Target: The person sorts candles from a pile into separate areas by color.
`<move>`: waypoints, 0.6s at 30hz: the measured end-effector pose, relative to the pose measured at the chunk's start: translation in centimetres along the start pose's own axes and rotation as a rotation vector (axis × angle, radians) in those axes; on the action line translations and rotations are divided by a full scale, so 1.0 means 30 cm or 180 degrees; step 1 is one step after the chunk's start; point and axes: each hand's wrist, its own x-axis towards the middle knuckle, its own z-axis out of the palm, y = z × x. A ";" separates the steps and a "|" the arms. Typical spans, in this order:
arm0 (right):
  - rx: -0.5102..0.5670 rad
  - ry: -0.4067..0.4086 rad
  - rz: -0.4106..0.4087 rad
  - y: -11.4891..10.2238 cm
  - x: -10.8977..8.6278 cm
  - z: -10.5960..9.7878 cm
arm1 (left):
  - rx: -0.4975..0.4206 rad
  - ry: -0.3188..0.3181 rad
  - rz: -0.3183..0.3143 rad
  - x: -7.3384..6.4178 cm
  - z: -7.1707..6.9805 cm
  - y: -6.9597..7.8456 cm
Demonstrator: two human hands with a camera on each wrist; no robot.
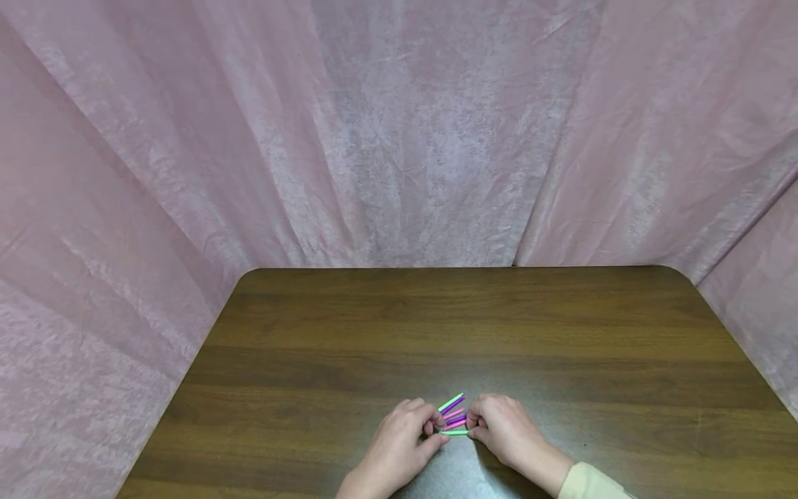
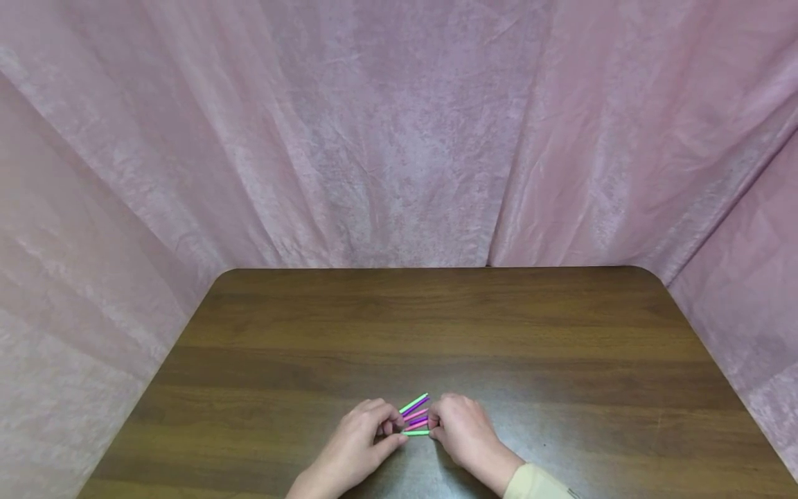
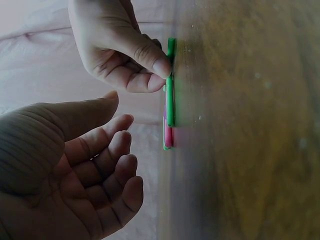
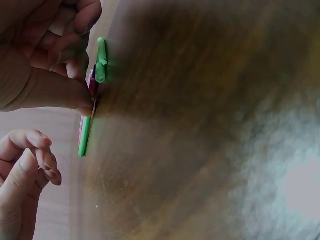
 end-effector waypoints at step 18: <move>0.0142 0.0264 0.0116 0.008 -0.011 -0.040 | 0.0013 0.0069 0.0050 0.002 0.000 0.005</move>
